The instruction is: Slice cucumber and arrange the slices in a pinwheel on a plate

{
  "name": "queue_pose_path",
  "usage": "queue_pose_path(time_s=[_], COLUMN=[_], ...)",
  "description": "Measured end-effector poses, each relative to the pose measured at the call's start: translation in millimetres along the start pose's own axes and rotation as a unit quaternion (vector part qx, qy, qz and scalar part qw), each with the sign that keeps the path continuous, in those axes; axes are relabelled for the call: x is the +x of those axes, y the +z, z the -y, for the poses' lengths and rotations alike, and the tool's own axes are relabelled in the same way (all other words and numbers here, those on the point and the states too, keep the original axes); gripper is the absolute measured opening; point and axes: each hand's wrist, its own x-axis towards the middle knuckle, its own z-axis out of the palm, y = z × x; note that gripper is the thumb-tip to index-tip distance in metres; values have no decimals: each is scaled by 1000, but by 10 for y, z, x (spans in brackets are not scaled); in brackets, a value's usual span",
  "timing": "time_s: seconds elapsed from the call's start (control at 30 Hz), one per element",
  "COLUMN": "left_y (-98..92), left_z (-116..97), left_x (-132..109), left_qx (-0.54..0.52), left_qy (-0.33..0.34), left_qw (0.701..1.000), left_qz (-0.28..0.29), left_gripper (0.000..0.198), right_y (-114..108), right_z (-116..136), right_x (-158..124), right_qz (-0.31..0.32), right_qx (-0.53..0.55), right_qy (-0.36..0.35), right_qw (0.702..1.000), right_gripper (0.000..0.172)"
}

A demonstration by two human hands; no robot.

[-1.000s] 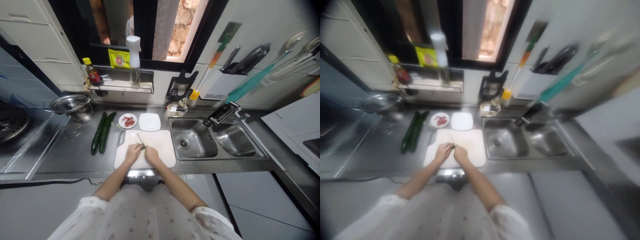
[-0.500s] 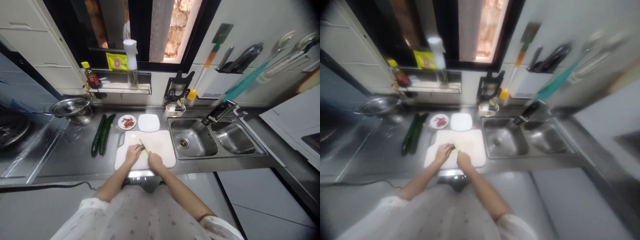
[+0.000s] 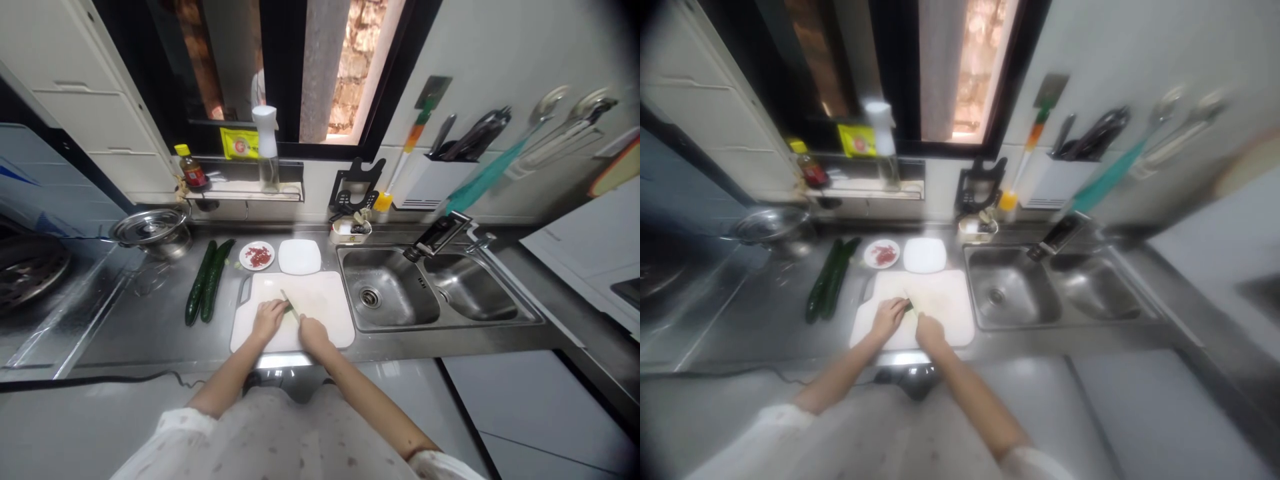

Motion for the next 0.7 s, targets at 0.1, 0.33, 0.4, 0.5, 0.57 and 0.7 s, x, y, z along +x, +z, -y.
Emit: queue_pose_path(time_s=[0.1,0.33,0.4,0.5,0.57,0.7], left_y=[6,-2,-15,-44,-64,-90], left_z=[6,17,12,-1,-11,-27], left_x=[-4,-13,-12,-7,-3,-1], left_qx=[-1,-10,-21,-41,-52,-60], left_qy=[-1,1,3,12,18,22], left_qw=[1000,1000,1000,999,998,998], left_qz=[0,3,0,-5,-6,-2], left_gripper=[29,30,29,28,28,28], right_y=[-35,-18,-5,-4,-16,-40], right_z=[57,86,82,84,89,92], right_x=[103,229,227,212,200,171], right_qz=[-15,-41,-43,-43,-42,-37], right_qx=[7,15,17,20,20,21], right_qy=[-9,-27,-25,-27,-29,-24], right_qw=[1000,999,999,998,998,999], right_gripper=[34,34,34,35,36,36])
